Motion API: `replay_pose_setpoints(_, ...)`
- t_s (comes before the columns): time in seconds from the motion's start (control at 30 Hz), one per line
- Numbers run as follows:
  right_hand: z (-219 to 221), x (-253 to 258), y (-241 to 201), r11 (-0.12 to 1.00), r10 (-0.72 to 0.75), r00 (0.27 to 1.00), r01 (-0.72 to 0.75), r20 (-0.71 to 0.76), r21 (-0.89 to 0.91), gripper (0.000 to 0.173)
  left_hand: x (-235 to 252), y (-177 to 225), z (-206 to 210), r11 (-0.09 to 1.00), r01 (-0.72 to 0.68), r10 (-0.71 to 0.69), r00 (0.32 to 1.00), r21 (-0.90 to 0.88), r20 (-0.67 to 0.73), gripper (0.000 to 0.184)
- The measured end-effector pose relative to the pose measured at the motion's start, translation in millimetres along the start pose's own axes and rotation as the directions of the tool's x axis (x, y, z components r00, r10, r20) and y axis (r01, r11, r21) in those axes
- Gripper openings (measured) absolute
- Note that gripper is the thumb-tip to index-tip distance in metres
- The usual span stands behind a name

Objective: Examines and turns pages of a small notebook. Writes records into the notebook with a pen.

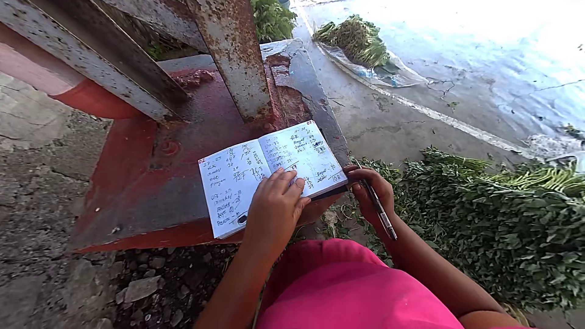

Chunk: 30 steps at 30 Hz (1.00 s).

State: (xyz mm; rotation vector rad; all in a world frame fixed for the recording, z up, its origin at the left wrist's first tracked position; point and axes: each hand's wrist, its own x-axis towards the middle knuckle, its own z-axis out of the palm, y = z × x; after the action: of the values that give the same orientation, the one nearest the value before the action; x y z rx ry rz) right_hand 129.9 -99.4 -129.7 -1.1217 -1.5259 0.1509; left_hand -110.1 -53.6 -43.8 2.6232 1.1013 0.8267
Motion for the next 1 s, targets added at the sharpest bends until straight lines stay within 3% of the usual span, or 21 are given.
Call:
replay_pose_setpoints(0.17,0,0,-2,1.0,0.007,1.0,-0.007,-0.001,-0.026,0.036,-6,-1,1,0.999,-0.011,0.006,0.995,-0.05,-0.103,0.035)
replay_pose_setpoints(0.23,0,0,-2,1.0,0.011,1.0,-0.011,0.005,-0.025,0.038,-16,-3,7,0.994,-0.056,0.027,0.956,-0.091,-0.293,0.031)
replay_pose_setpoints(0.3,0,0,-3,1.0,0.016,1.0,-0.016,0.007,-0.019,0.038,-34,-9,11,0.995,-0.074,0.03,0.874,-0.072,-0.485,0.027)
replay_pose_setpoints(0.4,0,0,-3,1.0,0.015,1.0,-0.015,0.002,-0.02,0.037,-59,-23,4,0.998,0.035,0.001,0.785,0.047,-0.62,0.068)
replay_pose_setpoints(0.47,0,-1,-3,1.0,0.012,1.0,-0.012,0.001,-0.019,0.036,-66,-28,-9,0.978,0.109,0.032,0.77,0.18,-0.638,0.071)
replay_pose_setpoints(0.53,0,-1,-2,1.0,0.01,1.0,-0.01,0.007,-0.012,0.036,-64,-20,-21,0.946,0.142,0.062,0.802,0.29,-0.594,0.049)
replay_pose_setpoints(0.63,-1,0,-3,1.0,0.012,1.0,-0.012,0.01,-0.017,0.035,-45,13,-25,0.969,0.057,0.043,0.918,0.239,-0.394,0.025)
replay_pose_setpoints(0.7,0,0,-3,1.0,0.018,1.0,-0.018,0.006,-0.025,0.035,-21,25,-17,0.991,-0.037,0.057,0.985,0.126,-0.162,0.025)
replay_pose_setpoints(0.77,0,-1,-4,0.999,0.022,1.0,-0.022,0.009,-0.03,0.034,-1,21,-2,0.997,-0.053,0.053,0.999,0.06,0.012,0.034)
replay_pose_setpoints(0.87,-1,-1,-4,0.999,0.014,1.0,-0.013,0.02,-0.032,0.035,15,6,10,0.999,0.008,-0.012,0.998,0.053,0.068,0.038)
replay_pose_setpoints(1.0,-2,-1,-7,0.999,0.021,1.0,-0.02,0.022,-0.025,0.034,12,-1,7,1.0,0.013,-0.014,0.999,0.014,0.044,0.036)
